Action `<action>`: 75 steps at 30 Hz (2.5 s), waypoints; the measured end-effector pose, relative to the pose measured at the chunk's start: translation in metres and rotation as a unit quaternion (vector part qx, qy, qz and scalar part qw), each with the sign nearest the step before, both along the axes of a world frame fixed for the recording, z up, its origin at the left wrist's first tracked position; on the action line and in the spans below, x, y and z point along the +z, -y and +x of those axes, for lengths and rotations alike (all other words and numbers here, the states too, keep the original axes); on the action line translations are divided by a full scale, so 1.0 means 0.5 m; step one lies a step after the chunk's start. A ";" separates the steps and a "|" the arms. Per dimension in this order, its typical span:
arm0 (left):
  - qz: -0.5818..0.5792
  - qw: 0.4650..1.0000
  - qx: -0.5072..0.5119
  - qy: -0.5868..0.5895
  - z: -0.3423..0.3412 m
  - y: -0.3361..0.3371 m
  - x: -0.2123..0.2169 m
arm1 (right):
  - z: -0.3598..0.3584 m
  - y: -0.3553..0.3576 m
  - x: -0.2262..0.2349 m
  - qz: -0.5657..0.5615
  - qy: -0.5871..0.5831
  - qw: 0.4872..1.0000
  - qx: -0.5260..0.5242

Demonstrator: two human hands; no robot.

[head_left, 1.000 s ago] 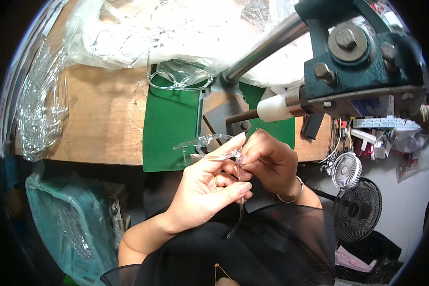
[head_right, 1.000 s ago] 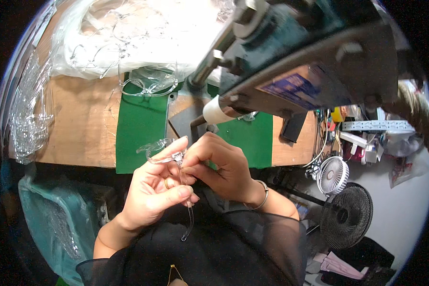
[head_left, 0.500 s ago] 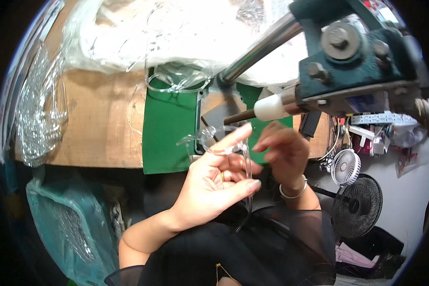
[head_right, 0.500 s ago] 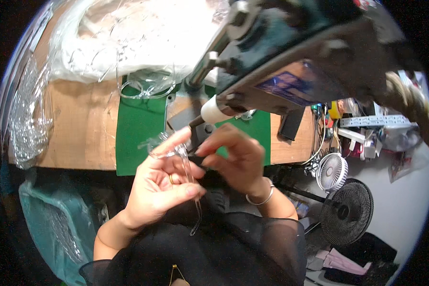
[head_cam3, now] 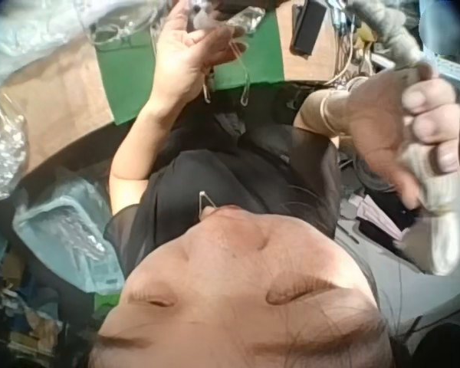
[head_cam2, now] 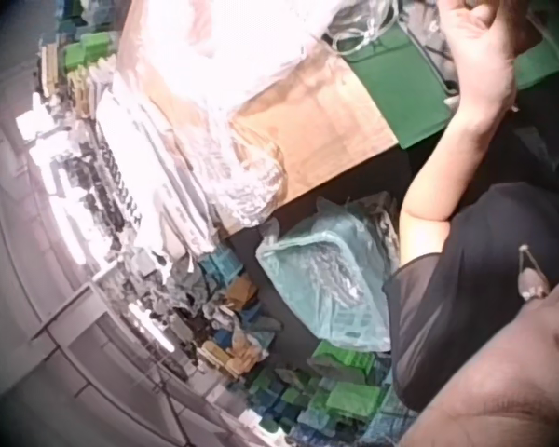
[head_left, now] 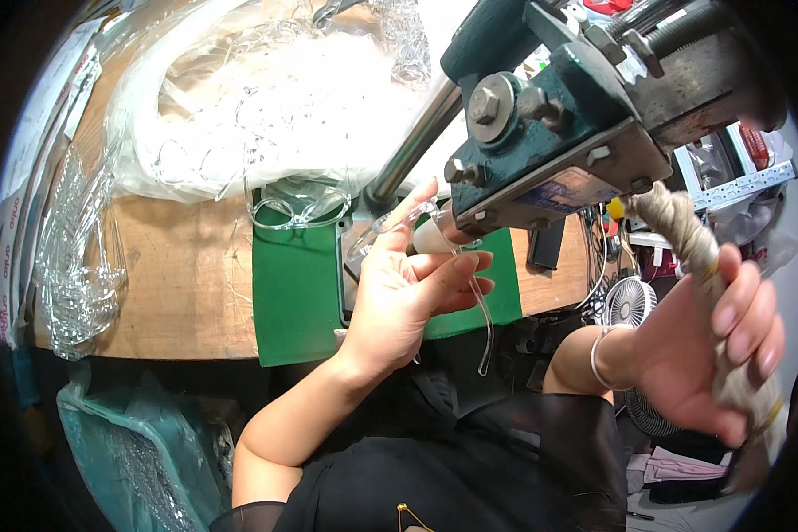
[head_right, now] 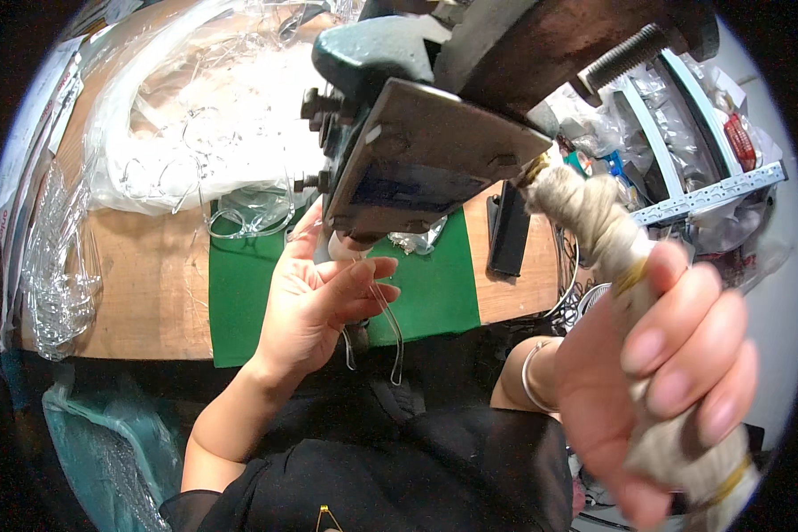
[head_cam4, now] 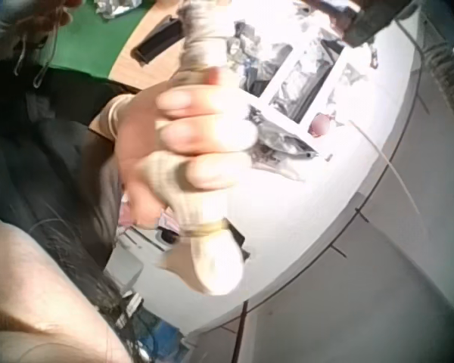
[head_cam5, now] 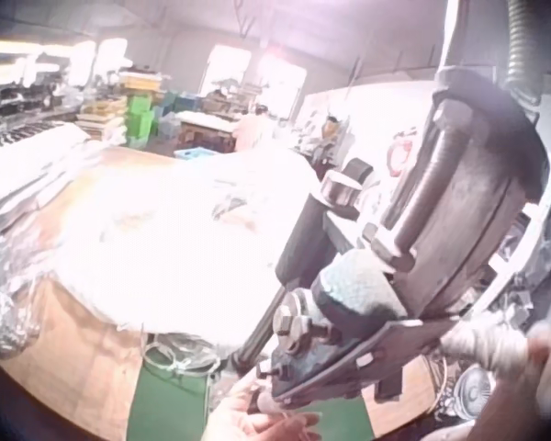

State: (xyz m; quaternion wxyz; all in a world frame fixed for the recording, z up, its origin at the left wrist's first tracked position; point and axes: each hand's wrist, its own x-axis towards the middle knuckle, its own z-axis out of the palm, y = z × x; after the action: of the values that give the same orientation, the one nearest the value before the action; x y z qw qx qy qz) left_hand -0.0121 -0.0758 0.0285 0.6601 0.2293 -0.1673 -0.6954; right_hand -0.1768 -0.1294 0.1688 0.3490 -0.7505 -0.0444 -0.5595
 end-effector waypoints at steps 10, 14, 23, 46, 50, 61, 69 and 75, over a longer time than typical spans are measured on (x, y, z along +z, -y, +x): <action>0.020 0.999 0.021 0.029 -0.007 0.005 -0.003 | -0.010 -0.019 -0.070 -0.076 0.015 0.995 -0.065; -0.049 0.979 0.090 0.178 0.019 -0.040 -0.015 | 0.005 0.020 0.036 0.060 -0.013 0.997 -0.040; -0.045 0.981 0.157 0.107 0.078 -0.124 -0.029 | -0.011 0.099 -0.498 -0.037 -0.442 0.847 -0.292; -0.004 0.962 0.241 0.129 0.111 -0.149 -0.047 | -0.019 0.096 -0.563 0.163 -0.434 0.821 -0.332; -0.004 0.959 0.235 0.160 0.086 -0.133 -0.048 | -0.005 0.087 -0.573 0.139 -0.404 0.834 -0.348; -0.003 0.969 0.209 0.131 0.081 -0.124 -0.060 | 0.013 0.075 -0.581 0.112 -0.408 0.829 -0.365; -0.034 0.964 0.197 0.174 0.076 -0.134 -0.053 | -0.044 0.083 -0.580 0.362 -0.315 0.818 -0.317; -0.033 0.957 0.166 0.236 0.052 -0.129 -0.059 | -0.032 0.070 -0.568 0.168 -0.416 0.825 -0.343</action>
State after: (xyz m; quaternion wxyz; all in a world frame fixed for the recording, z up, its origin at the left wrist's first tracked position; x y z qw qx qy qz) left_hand 0.0138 -0.0111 -0.0010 0.7157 0.3891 -0.3006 -0.4960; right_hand -0.1930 -0.1645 -0.1154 0.2405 -0.8085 0.4605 -0.2765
